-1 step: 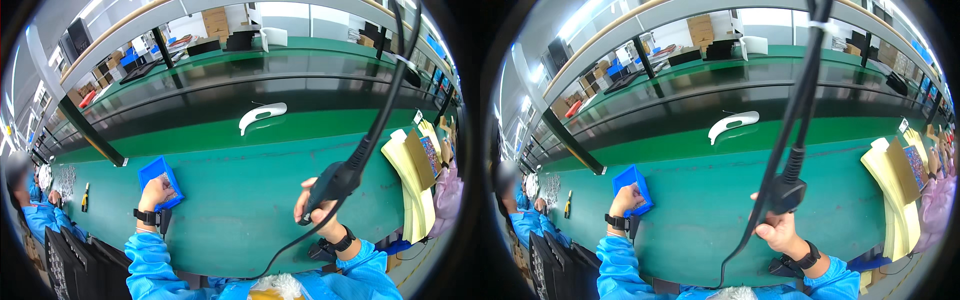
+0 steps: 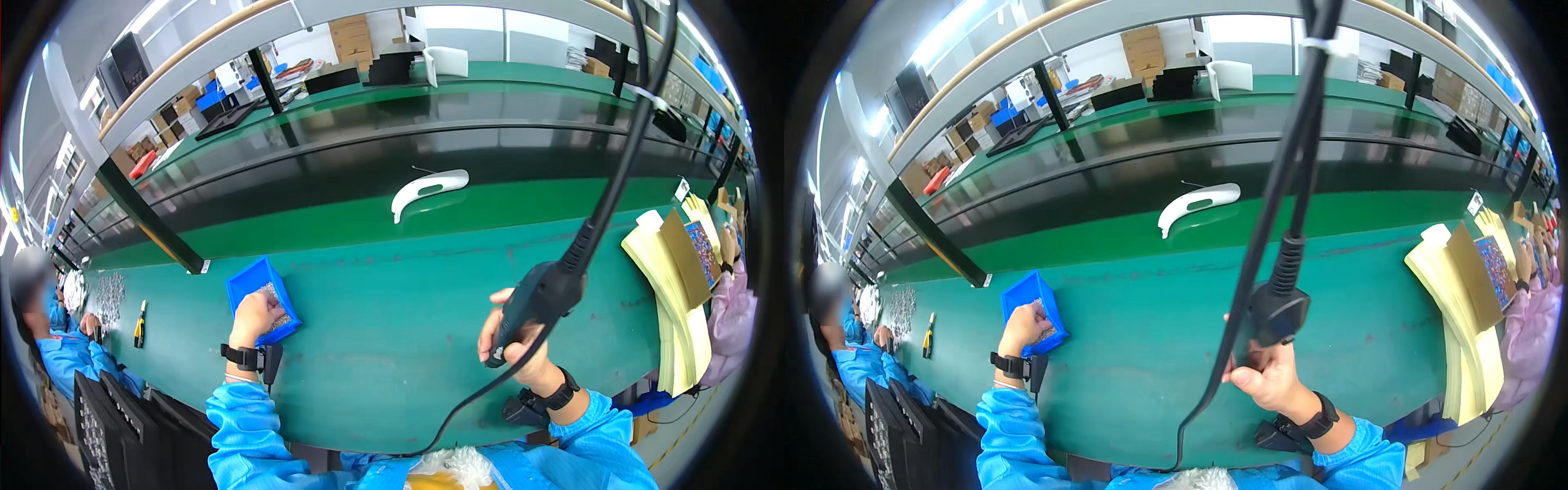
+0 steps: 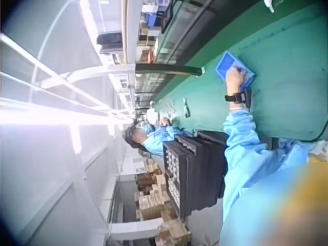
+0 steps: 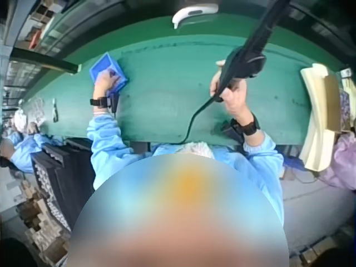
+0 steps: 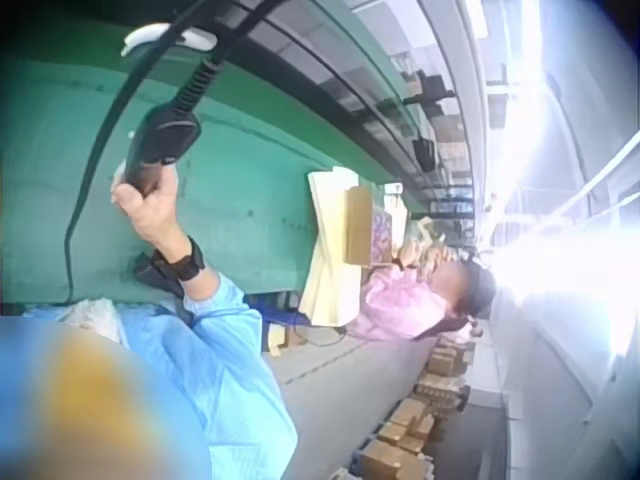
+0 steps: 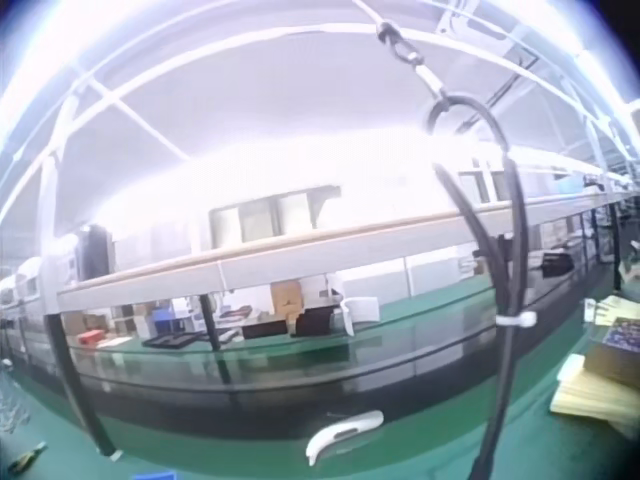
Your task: The recorder uses an electric screwdriver to attach screws to a white plastic electronic device shell containing a circuit board on a factory assembly line.
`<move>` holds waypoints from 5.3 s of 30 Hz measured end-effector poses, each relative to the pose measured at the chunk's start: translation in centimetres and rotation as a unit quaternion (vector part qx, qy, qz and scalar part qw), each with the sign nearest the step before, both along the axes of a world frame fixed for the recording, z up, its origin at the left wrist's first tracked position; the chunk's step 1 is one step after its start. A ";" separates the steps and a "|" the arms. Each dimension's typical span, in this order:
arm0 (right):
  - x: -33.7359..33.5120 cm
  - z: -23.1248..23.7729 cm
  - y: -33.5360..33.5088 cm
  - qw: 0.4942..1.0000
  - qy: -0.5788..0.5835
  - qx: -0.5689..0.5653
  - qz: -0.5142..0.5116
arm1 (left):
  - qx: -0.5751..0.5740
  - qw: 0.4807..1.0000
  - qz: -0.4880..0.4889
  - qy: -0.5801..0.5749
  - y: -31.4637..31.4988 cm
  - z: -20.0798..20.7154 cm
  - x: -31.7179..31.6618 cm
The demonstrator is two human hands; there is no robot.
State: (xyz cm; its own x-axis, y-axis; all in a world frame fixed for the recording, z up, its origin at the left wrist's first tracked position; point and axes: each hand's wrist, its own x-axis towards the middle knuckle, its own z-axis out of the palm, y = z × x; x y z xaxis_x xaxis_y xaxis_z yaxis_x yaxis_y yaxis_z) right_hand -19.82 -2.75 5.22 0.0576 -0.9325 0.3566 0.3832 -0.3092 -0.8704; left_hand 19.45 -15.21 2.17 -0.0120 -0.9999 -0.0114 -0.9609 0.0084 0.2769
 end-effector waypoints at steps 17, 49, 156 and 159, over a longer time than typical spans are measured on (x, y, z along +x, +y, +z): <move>-0.4 0.6 -0.2 0.996 0.077 -0.001 -0.045 | -0.155 0.985 0.019 -0.073 1.2 0.2 -0.2; 1.9 1.1 0.9 0.981 -0.164 -0.095 -0.028 | -0.131 0.857 -0.434 0.245 13.5 2.7 -22.9; -12.4 -8.6 -7.0 0.925 0.177 0.184 -0.280 | 0.096 0.805 -0.146 0.567 1.2 -6.2 -13.3; -12.4 -8.7 -7.1 0.924 0.176 0.191 -0.281 | 0.095 0.799 -0.157 0.572 1.1 -6.3 -13.2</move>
State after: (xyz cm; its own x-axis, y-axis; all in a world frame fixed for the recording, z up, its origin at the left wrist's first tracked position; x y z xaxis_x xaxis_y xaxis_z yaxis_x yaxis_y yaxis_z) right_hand -32.22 -9.84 -3.43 -0.4240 -0.9045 0.0465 -0.0713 -0.0179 -0.9973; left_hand 6.27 -14.07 -4.13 -0.3721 -0.9275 0.0357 -0.0365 0.0530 0.9979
